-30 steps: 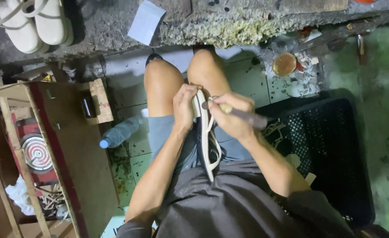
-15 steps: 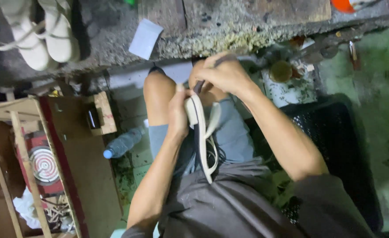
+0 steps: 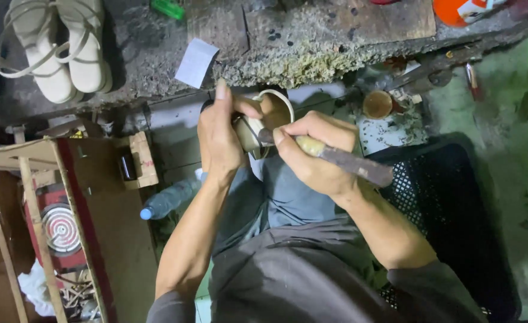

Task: Assembling white sandal straps onto a sole by hand and using a small tool.

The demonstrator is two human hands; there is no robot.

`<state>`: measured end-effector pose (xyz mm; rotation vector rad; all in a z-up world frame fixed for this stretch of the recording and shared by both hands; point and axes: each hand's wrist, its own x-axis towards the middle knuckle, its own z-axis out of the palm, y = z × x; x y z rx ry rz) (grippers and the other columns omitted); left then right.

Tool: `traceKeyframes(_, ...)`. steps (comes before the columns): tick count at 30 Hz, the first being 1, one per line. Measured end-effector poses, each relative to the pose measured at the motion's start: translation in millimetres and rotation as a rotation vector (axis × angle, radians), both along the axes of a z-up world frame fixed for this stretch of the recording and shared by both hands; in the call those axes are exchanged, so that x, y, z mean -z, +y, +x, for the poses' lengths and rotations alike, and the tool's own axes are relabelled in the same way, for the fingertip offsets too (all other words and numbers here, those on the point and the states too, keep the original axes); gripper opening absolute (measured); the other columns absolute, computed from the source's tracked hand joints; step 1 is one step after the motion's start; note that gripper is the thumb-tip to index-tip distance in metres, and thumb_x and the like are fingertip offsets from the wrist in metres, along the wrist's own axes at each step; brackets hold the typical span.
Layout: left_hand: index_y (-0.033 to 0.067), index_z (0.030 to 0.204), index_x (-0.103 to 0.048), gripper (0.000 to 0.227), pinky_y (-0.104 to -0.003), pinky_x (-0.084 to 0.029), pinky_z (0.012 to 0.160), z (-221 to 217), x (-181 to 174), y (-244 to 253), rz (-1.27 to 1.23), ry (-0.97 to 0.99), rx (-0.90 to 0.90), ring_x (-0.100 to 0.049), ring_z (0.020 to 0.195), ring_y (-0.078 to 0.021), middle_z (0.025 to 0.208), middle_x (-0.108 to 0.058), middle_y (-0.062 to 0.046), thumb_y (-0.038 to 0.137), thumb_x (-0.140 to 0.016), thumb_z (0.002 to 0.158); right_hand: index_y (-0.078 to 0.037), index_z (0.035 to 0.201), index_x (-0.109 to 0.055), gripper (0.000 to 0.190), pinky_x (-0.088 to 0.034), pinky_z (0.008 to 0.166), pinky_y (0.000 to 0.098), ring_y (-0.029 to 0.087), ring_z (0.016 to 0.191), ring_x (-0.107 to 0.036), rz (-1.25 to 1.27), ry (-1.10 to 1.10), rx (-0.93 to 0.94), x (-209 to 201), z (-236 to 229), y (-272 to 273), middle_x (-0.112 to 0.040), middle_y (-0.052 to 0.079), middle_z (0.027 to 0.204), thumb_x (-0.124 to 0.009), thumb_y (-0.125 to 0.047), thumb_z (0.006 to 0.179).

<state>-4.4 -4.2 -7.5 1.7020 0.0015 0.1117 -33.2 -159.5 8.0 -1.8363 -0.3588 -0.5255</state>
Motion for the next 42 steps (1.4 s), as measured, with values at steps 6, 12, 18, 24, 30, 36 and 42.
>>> traceKeyframes(6,0.0030,0.068,-0.071,0.061,-0.023,-0.047,0.066,-6,47,-18,-0.236,-0.080,0.097,-0.053,0.055,-0.0134,0.056,-0.061,-0.007,0.034,-0.037,0.108,0.000,0.073,-0.070,0.008,-0.047,0.049,0.0319,0.022,0.052,-0.065,-0.063,0.200,0.016,-10,-1,-12,-0.059,0.014,0.054,-0.076,0.003,0.079)
traceKeyframes(12,0.0070,0.096,-0.078,0.052,-0.028,-0.052,0.072,-28,39,-24,-0.132,-0.076,0.154,-0.057,0.065,-0.0139,0.069,-0.070,-0.005,0.031,-0.034,0.109,-0.001,0.072,-0.071,0.009,-0.047,0.054,0.0315,0.013,0.053,-0.056,-0.112,0.401,-0.083,-12,-3,-22,-0.057,0.008,0.052,-0.072,-0.002,0.080)
traceKeyframes(18,0.0018,0.113,-0.068,0.047,-0.030,-0.042,0.071,-63,52,-25,-0.155,-0.093,0.008,-0.058,0.074,-0.0183,0.077,-0.069,-0.011,0.031,-0.031,0.108,-0.008,0.071,-0.071,0.011,-0.046,0.052,0.0360,0.025,0.055,-0.066,-0.084,0.513,-0.110,16,-33,-23,-0.062,0.013,0.056,-0.075,-0.015,0.079)
traceKeyframes(24,0.0138,0.159,-0.030,0.077,-0.030,-0.055,0.073,-82,83,-15,-0.838,1.102,-0.201,-0.059,0.094,-0.0197,0.123,-0.053,-0.009,0.035,-0.065,0.094,-0.004,0.074,-0.073,0.007,-0.051,0.047,0.0263,0.021,0.049,-0.067,-0.066,0.327,-0.096,24,-92,-7,-0.064,0.007,0.056,-0.079,-0.003,0.078)
traceKeyframes(30,0.0088,0.160,-0.017,0.079,-0.050,-0.028,0.119,-95,47,-25,-0.534,0.779,-0.206,-0.021,0.151,-0.0382,0.165,-0.016,-0.026,0.038,-0.054,0.097,-0.005,0.078,-0.074,0.005,-0.054,0.047,0.0276,0.021,0.052,-0.069,-0.140,0.388,0.001,46,-100,-8,-0.066,0.008,0.058,-0.079,-0.006,0.079)
traceKeyframes(36,0.0092,0.158,-0.027,0.064,-0.046,-0.020,0.124,-124,132,-17,-0.251,0.589,-0.089,-0.022,0.150,-0.0341,0.164,-0.023,-0.017,0.040,-0.043,0.104,-0.007,0.074,-0.075,0.011,-0.050,0.055,0.0378,0.023,0.059,-0.070,-0.126,0.723,0.055,87,-94,-13,-0.068,0.013,0.059,-0.080,-0.016,0.077)
traceKeyframes(42,0.0113,0.159,-0.026,0.061,-0.045,-0.020,0.124,-135,155,-15,-0.229,0.506,-0.046,-0.025,0.150,-0.0327,0.162,-0.031,-0.019,0.037,-0.040,0.105,-0.003,0.079,-0.074,0.011,-0.049,0.053,0.0309,0.019,0.059,-0.070,-0.031,0.712,0.066,95,-87,-11,-0.066,0.015,0.059,-0.080,-0.011,0.082)
